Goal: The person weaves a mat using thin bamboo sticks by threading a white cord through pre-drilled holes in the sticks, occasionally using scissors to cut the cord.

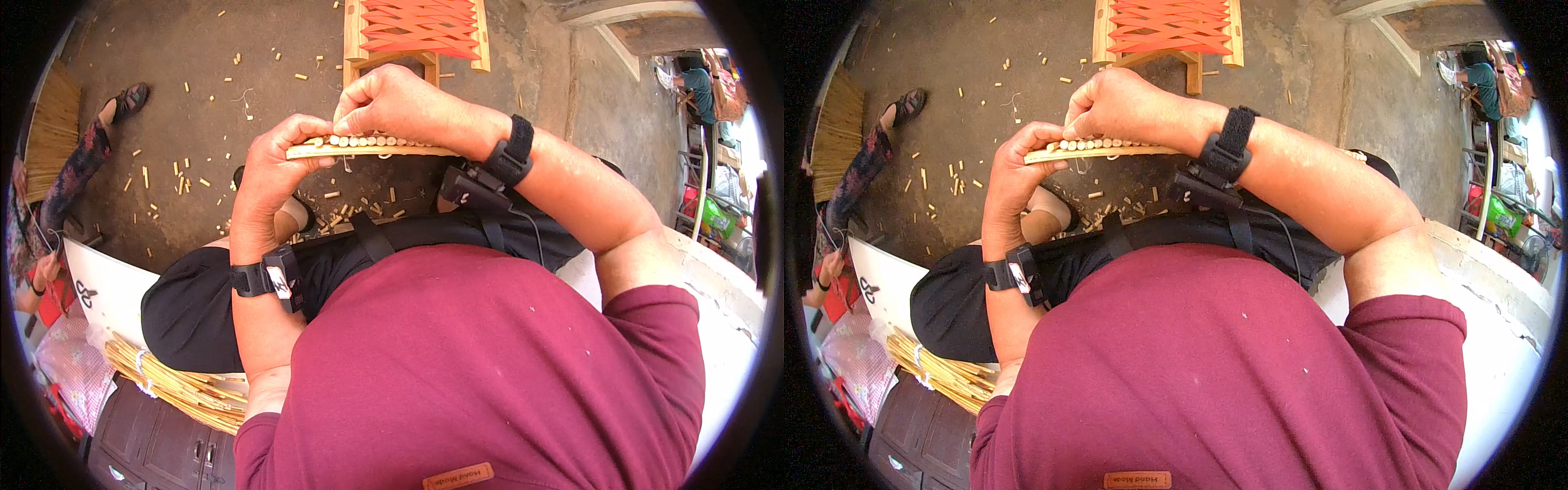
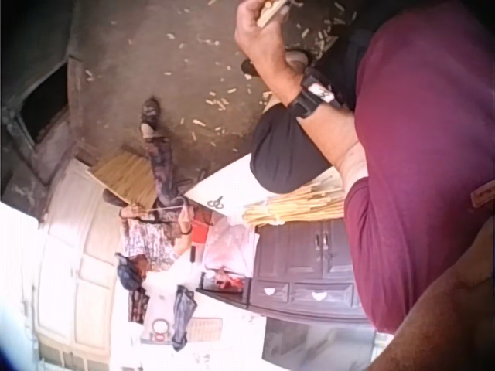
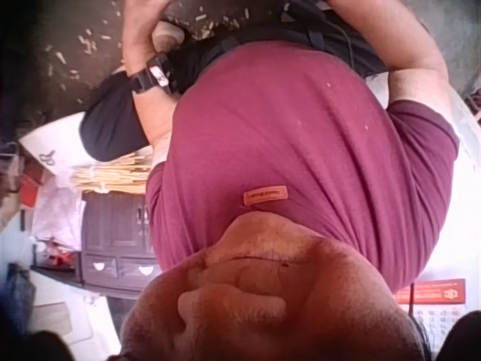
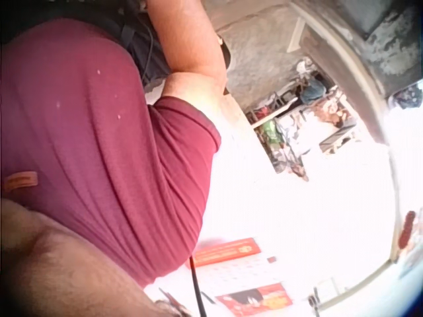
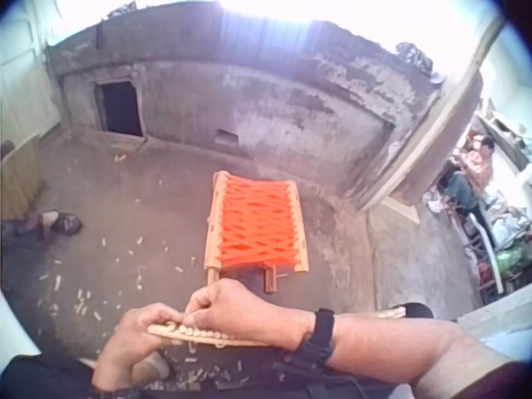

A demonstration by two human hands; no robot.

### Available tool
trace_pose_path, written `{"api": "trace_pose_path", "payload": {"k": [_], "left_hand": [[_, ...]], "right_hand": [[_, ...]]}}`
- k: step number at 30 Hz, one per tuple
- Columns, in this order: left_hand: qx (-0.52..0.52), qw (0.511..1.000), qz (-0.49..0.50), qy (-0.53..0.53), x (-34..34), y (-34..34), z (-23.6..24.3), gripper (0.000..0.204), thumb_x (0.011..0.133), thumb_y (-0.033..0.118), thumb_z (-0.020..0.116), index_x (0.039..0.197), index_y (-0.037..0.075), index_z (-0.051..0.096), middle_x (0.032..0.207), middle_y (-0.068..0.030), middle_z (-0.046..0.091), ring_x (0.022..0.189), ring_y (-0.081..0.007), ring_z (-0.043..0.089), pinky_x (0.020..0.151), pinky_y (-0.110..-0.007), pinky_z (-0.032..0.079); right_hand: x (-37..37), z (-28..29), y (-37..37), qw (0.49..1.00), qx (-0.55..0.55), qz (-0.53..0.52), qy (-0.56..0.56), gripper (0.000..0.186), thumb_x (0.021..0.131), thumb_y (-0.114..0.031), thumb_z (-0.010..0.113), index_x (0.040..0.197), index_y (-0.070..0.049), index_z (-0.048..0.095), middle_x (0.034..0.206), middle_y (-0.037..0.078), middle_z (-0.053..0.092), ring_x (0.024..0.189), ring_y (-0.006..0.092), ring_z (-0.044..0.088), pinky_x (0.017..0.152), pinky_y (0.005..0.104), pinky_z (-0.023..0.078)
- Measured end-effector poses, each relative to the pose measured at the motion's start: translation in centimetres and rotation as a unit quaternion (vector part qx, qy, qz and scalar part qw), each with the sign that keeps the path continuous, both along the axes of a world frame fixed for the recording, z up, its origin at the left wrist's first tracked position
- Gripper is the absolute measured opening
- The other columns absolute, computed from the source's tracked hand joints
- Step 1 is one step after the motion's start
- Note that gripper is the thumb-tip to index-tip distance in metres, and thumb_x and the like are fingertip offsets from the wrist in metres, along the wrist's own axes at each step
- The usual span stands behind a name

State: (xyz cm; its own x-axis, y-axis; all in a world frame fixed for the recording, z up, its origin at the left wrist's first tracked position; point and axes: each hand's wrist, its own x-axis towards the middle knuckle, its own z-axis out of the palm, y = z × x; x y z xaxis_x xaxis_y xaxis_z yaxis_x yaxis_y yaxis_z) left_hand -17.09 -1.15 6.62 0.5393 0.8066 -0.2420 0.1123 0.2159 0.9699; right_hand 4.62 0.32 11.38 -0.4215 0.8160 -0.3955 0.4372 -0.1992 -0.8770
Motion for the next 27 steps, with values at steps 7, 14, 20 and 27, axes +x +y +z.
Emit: {"api": "trace_pose_path", "payload": {"k": [7, 14, 20, 27], "left_hand": [[0.013, 1.000, -0.011, 0.011, 0.6, -0.1, 1.0, 0.032, 0.074, -0.009, 0.067, 0.104, 0.002, 0.066, 0.096, -0.0027, 0.068, 0.091, -0.0096, 0.062, 0.079, -0.024, 0.050], [0.026, 0.998, -0.050, -0.014, 0.0, 0.1, 0.4, 0.034, 0.074, -0.007, 0.065, 0.107, 0.002, 0.068, 0.099, -0.0052, 0.070, 0.089, -0.0121, 0.063, 0.079, -0.026, 0.051], [0.066, 0.996, -0.052, 0.005, 0.3, 0.3, 0.7, 0.040, 0.069, -0.006, 0.068, 0.108, 0.003, 0.068, 0.101, -0.0090, 0.070, 0.096, -0.0179, 0.065, 0.086, -0.029, 0.051], [0.096, 0.991, -0.090, 0.003, -0.5, 0.5, 0.3, 0.040, 0.069, 0.006, 0.075, 0.108, 0.002, 0.069, 0.106, -0.0113, 0.069, 0.106, -0.0235, 0.062, 0.093, -0.033, 0.046]], "right_hand": [[-0.3, -0.4, 0.2, 1.000, 0.010, 0.010, -0.020, 0.010, 0.082, -0.011, 0.067, 0.077, -0.002, 0.064, 0.065, -0.003, 0.057, 0.066, 0.0039, 0.049, 0.059, 0.0244, 0.041], [2.2, -2.6, 5.9, 0.922, 0.358, 0.080, -0.121, 0.015, 0.081, -0.021, 0.068, 0.085, -0.006, 0.069, 0.070, 0.007, 0.066, 0.061, 0.0135, 0.061, 0.058, 0.0277, 0.050], [5.2, 4.0, 10.7, 0.946, 0.035, -0.227, 0.230, 0.022, 0.100, -0.016, 0.040, 0.099, -0.003, 0.058, 0.088, 0.008, 0.063, 0.068, 0.0183, 0.062, 0.062, 0.0289, 0.050], [12.1, 3.6, 11.7, 0.769, -0.002, -0.359, 0.529, 0.013, 0.083, 0.006, 0.046, 0.078, -0.005, 0.047, 0.072, 0.007, 0.054, 0.057, 0.0159, 0.053, 0.058, 0.0343, 0.052]]}}
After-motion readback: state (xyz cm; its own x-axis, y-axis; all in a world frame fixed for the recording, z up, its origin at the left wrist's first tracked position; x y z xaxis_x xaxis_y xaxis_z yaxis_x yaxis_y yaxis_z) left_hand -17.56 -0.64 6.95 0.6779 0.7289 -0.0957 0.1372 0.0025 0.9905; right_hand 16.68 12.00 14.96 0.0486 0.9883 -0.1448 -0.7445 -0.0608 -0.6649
